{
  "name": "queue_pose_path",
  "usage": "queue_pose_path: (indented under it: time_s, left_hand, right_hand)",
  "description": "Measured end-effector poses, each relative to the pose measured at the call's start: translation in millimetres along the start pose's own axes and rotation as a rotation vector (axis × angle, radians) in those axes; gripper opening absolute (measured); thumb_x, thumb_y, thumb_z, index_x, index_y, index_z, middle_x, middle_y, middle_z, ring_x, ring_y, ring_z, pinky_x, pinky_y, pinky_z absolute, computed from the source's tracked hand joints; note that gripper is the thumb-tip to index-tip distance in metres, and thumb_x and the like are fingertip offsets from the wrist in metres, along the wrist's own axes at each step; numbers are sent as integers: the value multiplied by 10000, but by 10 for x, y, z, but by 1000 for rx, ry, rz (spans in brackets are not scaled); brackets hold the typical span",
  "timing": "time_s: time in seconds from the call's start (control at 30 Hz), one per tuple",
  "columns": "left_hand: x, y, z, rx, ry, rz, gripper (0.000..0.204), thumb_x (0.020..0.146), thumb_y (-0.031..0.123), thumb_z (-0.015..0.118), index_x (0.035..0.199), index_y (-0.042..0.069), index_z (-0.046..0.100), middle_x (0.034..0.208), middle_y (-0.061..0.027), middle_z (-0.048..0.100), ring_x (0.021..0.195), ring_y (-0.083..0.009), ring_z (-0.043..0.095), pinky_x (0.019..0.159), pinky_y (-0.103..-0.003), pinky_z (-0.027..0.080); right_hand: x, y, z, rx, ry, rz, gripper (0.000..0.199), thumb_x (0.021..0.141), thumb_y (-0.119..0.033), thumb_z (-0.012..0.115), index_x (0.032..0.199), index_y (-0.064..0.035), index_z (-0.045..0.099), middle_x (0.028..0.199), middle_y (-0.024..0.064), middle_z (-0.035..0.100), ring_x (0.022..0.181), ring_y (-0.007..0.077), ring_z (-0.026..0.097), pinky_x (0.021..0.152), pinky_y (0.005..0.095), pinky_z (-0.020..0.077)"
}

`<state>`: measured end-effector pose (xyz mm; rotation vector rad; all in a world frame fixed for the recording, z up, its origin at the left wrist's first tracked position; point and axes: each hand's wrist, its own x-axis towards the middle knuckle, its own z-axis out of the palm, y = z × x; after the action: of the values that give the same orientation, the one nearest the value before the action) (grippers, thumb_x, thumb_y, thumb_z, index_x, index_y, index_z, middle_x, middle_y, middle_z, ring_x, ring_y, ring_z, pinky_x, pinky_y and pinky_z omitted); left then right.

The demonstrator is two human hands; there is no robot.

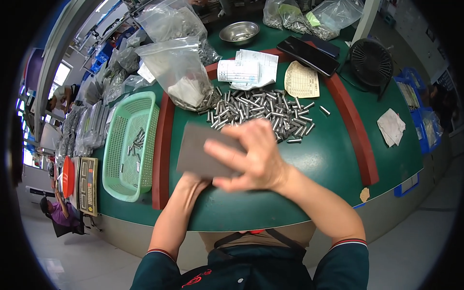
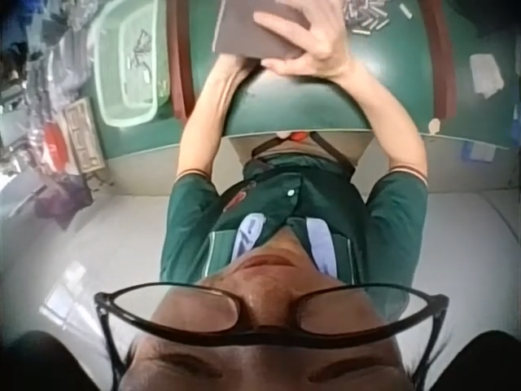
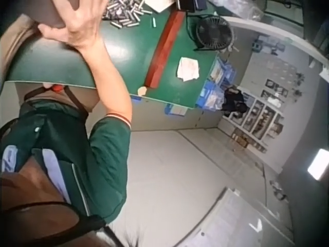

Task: Sanding or deburring small metal rods using an abrasive block.

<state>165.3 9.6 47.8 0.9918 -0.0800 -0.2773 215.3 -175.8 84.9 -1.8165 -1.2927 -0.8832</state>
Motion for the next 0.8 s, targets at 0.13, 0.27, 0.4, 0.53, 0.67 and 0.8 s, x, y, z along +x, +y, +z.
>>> queue_pose_path:
  time_s: [0.13, 0.27, 0.4, 0.53, 0.67, 0.8]
  left_hand:
    - [13, 50, 94, -18, 0, 39, 301, 983, 287, 503, 775, 70, 506, 669, -11, 475, 565, -80, 372, 534, -227, 311]
    - [-57, 67, 224, -26, 457, -41, 177, 950, 260, 526, 965, 84, 541, 889, -17, 550, 737, -108, 512, 618, -255, 428]
    - [-13, 127, 167, 67, 22, 46, 348, 984, 335, 492, 748, 79, 491, 651, 10, 430, 567, -80, 349, 533, -233, 293]
    - [-45, 61, 161, -19, 291, -74, 283, 966, 283, 525, 1159, 77, 547, 1082, -90, 588, 941, -166, 578, 827, -310, 486]
    - [-25, 126, 94, 32, -178, 17, 376, 983, 390, 461, 804, 67, 531, 724, -37, 494, 613, -120, 435, 576, -253, 375]
    - [8, 138, 37, 23, -131, -55, 419, 975, 316, 492, 644, 65, 440, 580, -14, 370, 534, -115, 312, 502, -249, 293]
  right_hand:
    - [42, 148, -79, -196, 164, 349, 616, 525, -292, 783, 1091, -90, 650, 976, 112, 561, 851, 276, 525, 749, 397, 403]
    - [41, -45, -20, 92, -15, -48, 598, 609, -470, 743, 1115, -158, 674, 1053, 108, 587, 834, 236, 553, 799, 385, 389]
    - [101, 147, -70, -257, 138, 432, 622, 529, -325, 770, 1091, -83, 658, 968, 120, 573, 817, 274, 539, 747, 413, 410]
    - [129, -19, -86, 52, 102, 29, 607, 568, -400, 762, 1113, -147, 673, 1025, 105, 583, 834, 233, 545, 754, 379, 404]
    - [-4, 131, -41, 23, 69, 314, 574, 594, -355, 767, 1099, -102, 666, 991, 119, 569, 839, 271, 539, 785, 385, 394]
    - [-274, 462, -29, 0, 211, 603, 564, 611, -255, 760, 1126, -58, 642, 968, 93, 555, 882, 239, 538, 797, 347, 401]
